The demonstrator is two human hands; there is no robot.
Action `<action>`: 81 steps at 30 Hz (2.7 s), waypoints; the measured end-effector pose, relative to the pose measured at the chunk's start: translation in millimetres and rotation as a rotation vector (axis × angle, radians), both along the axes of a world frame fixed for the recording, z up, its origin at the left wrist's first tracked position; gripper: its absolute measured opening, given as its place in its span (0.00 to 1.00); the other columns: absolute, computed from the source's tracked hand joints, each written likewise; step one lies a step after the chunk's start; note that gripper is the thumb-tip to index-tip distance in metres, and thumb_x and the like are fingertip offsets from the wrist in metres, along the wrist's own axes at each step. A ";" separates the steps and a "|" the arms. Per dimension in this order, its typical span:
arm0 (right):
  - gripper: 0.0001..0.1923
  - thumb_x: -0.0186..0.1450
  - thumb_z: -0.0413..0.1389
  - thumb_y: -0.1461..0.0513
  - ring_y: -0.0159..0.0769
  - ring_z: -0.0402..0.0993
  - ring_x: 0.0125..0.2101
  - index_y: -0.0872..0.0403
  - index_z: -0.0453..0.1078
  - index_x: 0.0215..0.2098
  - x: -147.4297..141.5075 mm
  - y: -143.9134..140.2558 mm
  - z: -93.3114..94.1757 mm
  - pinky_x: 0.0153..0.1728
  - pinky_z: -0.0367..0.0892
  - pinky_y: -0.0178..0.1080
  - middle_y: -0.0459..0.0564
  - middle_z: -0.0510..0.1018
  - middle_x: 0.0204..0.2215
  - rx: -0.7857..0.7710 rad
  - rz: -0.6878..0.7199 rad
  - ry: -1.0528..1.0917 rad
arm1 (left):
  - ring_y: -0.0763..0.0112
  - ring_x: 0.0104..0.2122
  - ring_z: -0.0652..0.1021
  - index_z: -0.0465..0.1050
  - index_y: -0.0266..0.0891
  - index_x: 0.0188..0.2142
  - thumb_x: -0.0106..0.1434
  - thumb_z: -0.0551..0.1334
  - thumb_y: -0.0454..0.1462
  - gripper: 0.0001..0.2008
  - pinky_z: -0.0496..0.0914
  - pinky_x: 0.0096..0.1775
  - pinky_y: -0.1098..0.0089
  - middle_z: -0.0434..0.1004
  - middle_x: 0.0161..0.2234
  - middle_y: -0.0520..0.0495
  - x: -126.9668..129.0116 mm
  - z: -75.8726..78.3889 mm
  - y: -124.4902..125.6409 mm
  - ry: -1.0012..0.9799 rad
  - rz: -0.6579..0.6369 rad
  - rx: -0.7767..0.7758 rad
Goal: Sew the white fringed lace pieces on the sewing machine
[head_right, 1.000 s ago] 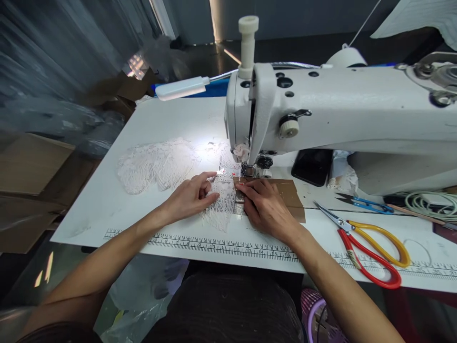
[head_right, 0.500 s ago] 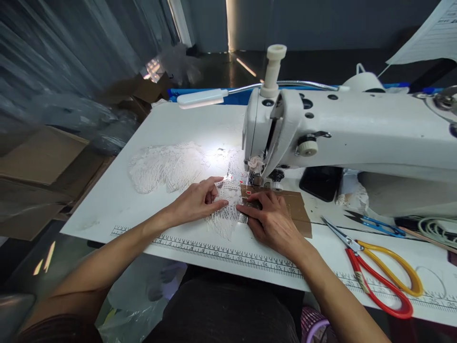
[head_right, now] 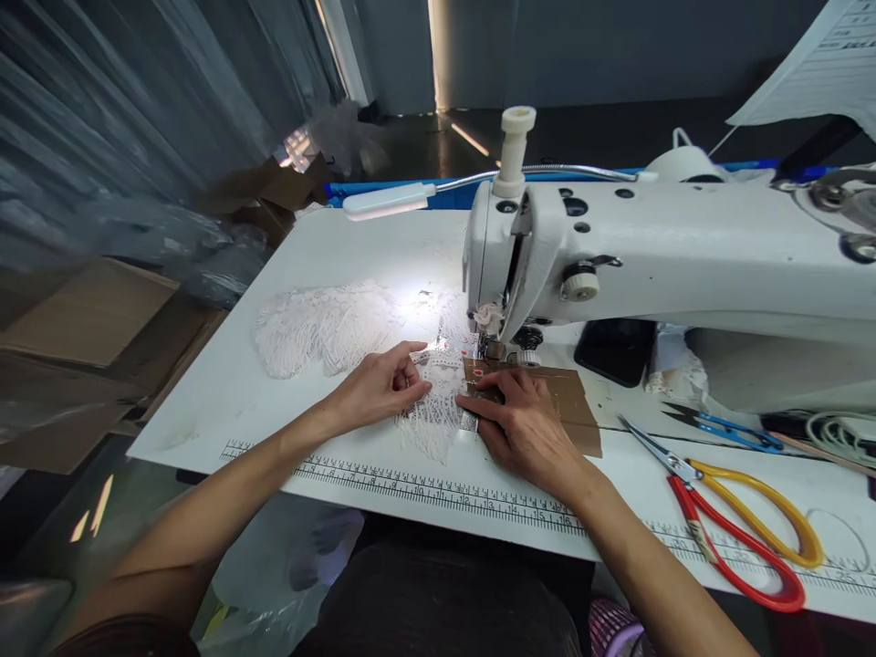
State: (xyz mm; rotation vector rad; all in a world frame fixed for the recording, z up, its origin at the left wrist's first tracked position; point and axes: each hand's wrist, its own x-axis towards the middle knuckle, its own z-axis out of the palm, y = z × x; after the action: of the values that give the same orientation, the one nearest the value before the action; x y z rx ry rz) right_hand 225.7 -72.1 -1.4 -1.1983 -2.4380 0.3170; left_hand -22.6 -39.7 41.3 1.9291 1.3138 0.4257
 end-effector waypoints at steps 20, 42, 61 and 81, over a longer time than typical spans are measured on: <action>0.21 0.66 0.51 0.67 0.50 0.66 0.47 0.44 0.76 0.52 -3.5 -0.1 2.6 0.45 0.62 0.52 0.54 0.74 0.47 0.020 -0.029 -0.007 | 0.57 0.44 0.74 0.70 0.33 0.52 0.72 0.49 0.37 0.16 0.68 0.44 0.56 0.73 0.54 0.35 17.9 -22.0 37.2 0.422 -0.650 0.720; 0.25 0.66 0.52 0.66 0.54 0.62 0.50 0.43 0.70 0.59 4.2 6.2 -4.9 0.47 0.66 0.56 0.57 0.70 0.51 -0.024 -0.122 0.048 | 0.54 0.47 0.72 0.70 0.34 0.55 0.71 0.51 0.38 0.18 0.64 0.46 0.54 0.67 0.61 0.36 33.0 -19.9 52.6 0.393 -0.563 0.695; 0.22 0.66 0.49 0.68 0.51 0.65 0.49 0.48 0.74 0.54 2.9 6.1 -7.0 0.49 0.66 0.57 0.56 0.71 0.47 0.027 -0.135 0.115 | 0.56 0.54 0.70 0.69 0.38 0.56 0.70 0.52 0.41 0.19 0.52 0.61 0.46 0.68 0.61 0.41 31.5 -35.8 43.1 0.237 -0.435 0.674; 0.19 0.67 0.50 0.67 0.53 0.66 0.48 0.55 0.74 0.53 1.1 6.6 -5.8 0.46 0.68 0.59 0.61 0.71 0.46 0.082 -0.122 0.062 | 0.65 0.39 0.76 0.78 0.39 0.45 0.70 0.54 0.37 0.13 0.61 0.55 0.52 0.80 0.49 0.47 36.3 -34.9 34.6 0.214 -0.393 0.860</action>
State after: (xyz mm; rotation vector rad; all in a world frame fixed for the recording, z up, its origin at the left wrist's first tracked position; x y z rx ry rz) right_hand 226.8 -65.6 -7.2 -1.2755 -2.2903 0.2133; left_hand 13.7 -5.1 6.4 2.9423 0.8850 0.6629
